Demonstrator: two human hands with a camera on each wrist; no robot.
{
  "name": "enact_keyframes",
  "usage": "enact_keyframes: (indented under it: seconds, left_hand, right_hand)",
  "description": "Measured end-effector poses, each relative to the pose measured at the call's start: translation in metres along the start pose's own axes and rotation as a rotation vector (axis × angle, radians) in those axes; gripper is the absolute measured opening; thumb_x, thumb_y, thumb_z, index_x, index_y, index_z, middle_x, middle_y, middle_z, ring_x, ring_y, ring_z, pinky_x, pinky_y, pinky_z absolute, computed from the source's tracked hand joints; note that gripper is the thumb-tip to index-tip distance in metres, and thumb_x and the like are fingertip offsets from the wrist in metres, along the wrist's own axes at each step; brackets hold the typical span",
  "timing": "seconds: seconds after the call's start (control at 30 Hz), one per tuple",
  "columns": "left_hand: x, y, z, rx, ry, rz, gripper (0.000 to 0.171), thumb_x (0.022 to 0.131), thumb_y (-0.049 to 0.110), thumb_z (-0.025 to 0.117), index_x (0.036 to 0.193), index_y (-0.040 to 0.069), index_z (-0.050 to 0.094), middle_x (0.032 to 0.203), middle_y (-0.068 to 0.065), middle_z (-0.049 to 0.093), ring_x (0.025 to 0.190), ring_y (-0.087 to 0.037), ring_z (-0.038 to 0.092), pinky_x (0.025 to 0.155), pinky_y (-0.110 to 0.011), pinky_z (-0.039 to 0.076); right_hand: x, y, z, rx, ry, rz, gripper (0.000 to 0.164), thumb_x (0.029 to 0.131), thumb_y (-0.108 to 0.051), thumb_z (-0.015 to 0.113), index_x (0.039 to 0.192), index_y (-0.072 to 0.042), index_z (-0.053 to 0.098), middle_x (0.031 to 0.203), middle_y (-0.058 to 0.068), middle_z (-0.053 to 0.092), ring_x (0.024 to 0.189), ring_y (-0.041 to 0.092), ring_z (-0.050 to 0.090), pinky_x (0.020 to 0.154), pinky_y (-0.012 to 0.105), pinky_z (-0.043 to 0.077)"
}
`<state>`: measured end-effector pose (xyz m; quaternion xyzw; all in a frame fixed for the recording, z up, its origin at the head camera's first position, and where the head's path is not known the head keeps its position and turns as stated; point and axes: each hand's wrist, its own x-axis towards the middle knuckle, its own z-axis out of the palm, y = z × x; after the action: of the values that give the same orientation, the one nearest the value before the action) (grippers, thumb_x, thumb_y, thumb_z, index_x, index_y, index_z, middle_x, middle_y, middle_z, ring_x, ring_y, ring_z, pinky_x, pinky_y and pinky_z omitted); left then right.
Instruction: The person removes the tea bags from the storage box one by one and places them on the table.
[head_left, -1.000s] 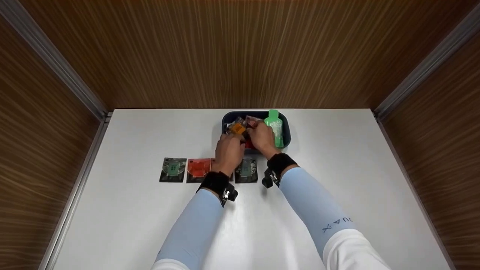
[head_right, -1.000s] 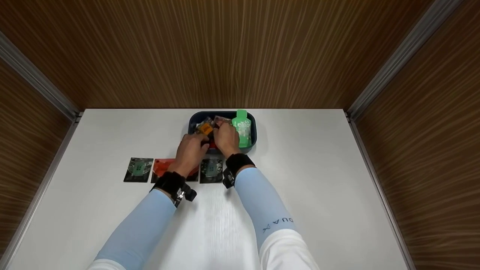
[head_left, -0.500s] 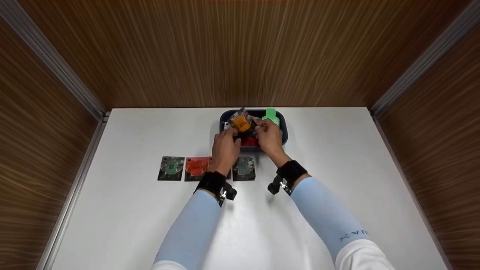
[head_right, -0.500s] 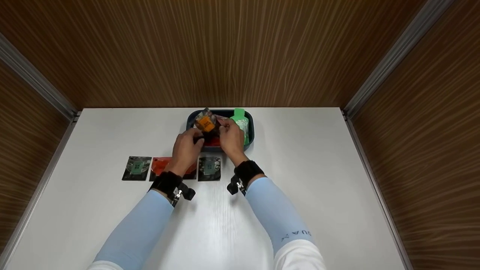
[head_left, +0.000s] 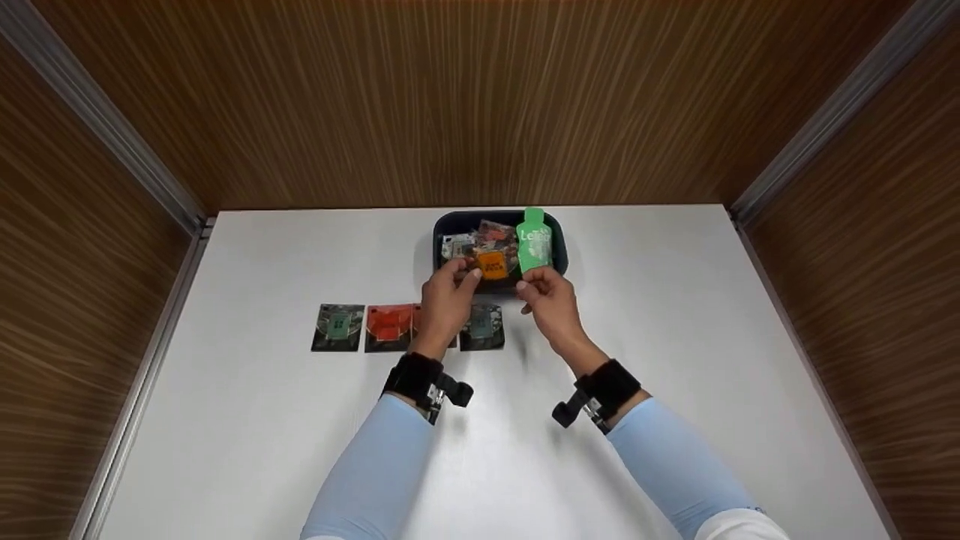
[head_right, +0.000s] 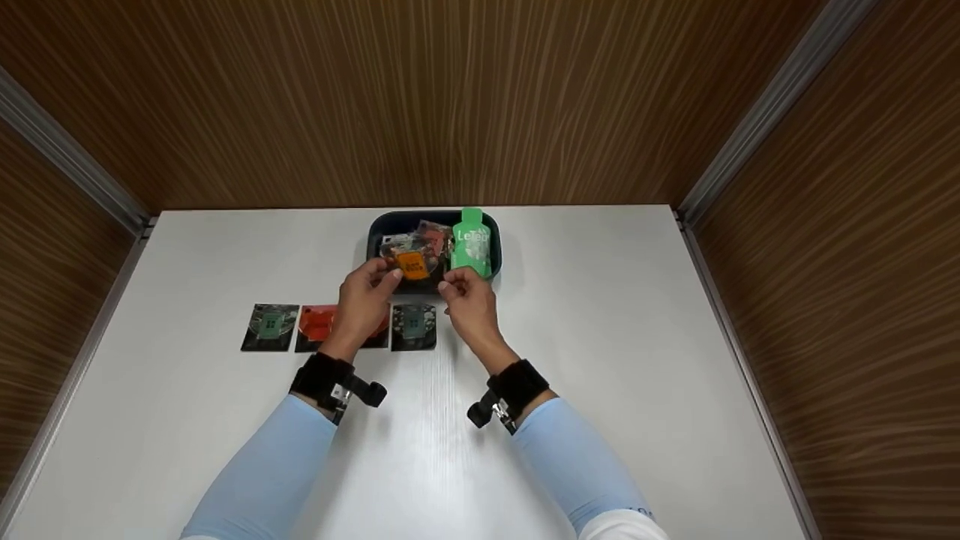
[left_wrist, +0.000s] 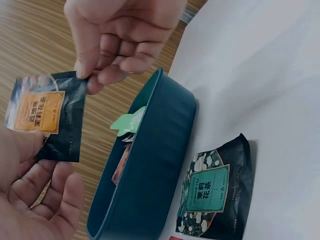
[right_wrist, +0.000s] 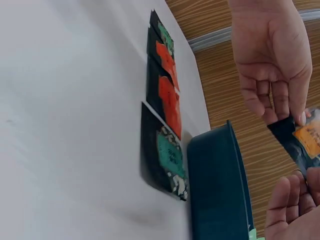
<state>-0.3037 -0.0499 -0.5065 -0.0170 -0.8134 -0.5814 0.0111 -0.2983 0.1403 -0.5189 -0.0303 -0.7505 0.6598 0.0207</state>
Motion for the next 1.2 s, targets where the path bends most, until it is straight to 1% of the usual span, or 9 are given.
enact_keyframes:
  seconds: [0.1,0.3,0.47,0.63,0.77,0.87,0.97,1.07,1.2]
  left_hand:
    - [-0.006,-0.002,0.0,0.017,-0.008,0.009,0.028,0.108,0.024,0.062,0.13,0.01,0.07,0.119,-0.01,0.075,0.108,-0.023,0.07,0.087,-0.042,0.055]
    - [-0.015,-0.007,0.007,0.1,-0.062,0.011,0.021,0.106,0.026,0.066,0.119,0.011,0.073,0.116,-0.006,0.077,0.1,-0.019,0.071,0.082,-0.036,0.055]
    - [-0.023,-0.015,0.017,0.165,-0.075,0.016,0.016,0.104,0.025,0.069,0.104,0.01,0.073,0.093,-0.004,0.073,0.075,-0.016,0.059,0.065,-0.03,0.044]
    - [-0.032,-0.025,0.031,0.278,-0.059,0.034,0.016,0.103,0.024,0.07,0.095,0.011,0.073,0.081,-0.004,0.068,0.071,-0.018,0.059,0.065,-0.033,0.045]
    - [-0.04,-0.034,0.039,0.46,-0.059,0.15,0.011,0.102,0.017,0.07,0.106,0.009,0.077,0.098,-0.008,0.076,0.091,-0.026,0.07,0.082,-0.04,0.056]
    - [-0.046,-0.04,0.043,0.62,-0.078,0.281,0.016,0.099,0.008,0.072,0.113,0.006,0.078,0.111,-0.011,0.077,0.106,-0.031,0.069,0.095,-0.042,0.053]
    - [-0.051,-0.045,0.046,0.751,-0.096,0.388,0.021,0.095,0.001,0.071,0.114,0.006,0.078,0.116,-0.01,0.077,0.112,-0.032,0.067,0.099,-0.042,0.051]
    - [-0.054,-0.048,0.049,0.834,-0.119,0.424,0.026,0.093,-0.001,0.068,0.115,0.008,0.079,0.121,-0.008,0.076,0.113,-0.032,0.065,0.095,-0.044,0.054]
    - [-0.055,-0.05,0.051,0.898,-0.168,0.41,0.027,0.093,0.001,0.068,0.116,0.011,0.079,0.129,-0.005,0.075,0.116,-0.033,0.064,0.091,-0.048,0.057]
  right_hand:
    - [-0.006,0.005,-0.005,-0.038,-0.02,-0.005,0.015,0.102,-0.009,0.068,0.114,0.0,0.068,0.099,0.006,0.069,0.088,0.021,0.063,0.07,0.032,0.056]
    - [-0.014,0.015,-0.012,-0.151,-0.019,-0.029,0.019,0.102,-0.019,0.071,0.114,-0.004,0.074,0.1,0.006,0.074,0.087,0.017,0.063,0.074,0.027,0.051]
    - [-0.023,0.029,-0.015,-0.191,0.016,-0.002,0.014,0.101,-0.017,0.073,0.102,-0.004,0.077,0.091,0.007,0.073,0.081,0.014,0.062,0.074,0.026,0.051]
    - [-0.033,0.044,-0.021,-0.209,0.05,0.045,0.014,0.1,-0.017,0.074,0.1,-0.003,0.077,0.089,0.006,0.075,0.076,0.011,0.063,0.069,0.024,0.05]
    - [-0.035,0.053,-0.031,-0.284,0.075,0.081,0.016,0.101,-0.018,0.073,0.101,-0.003,0.078,0.092,0.006,0.078,0.08,0.009,0.065,0.071,0.023,0.049]
    - [-0.034,0.059,-0.039,-0.353,0.082,0.112,0.018,0.101,-0.02,0.073,0.1,-0.003,0.078,0.094,0.008,0.079,0.081,0.012,0.066,0.071,0.024,0.049]
    - [-0.032,0.062,-0.044,-0.428,0.072,0.134,0.02,0.1,-0.021,0.073,0.1,-0.002,0.079,0.095,0.01,0.079,0.083,0.018,0.066,0.071,0.027,0.047]
    - [-0.029,0.064,-0.045,-0.49,0.064,0.154,0.02,0.098,-0.02,0.074,0.1,-0.001,0.079,0.096,0.012,0.079,0.084,0.022,0.066,0.071,0.028,0.046]
    - [-0.026,0.064,-0.042,-0.551,0.075,0.179,0.021,0.096,-0.021,0.075,0.096,-0.001,0.08,0.093,0.012,0.078,0.085,0.026,0.066,0.071,0.03,0.047]
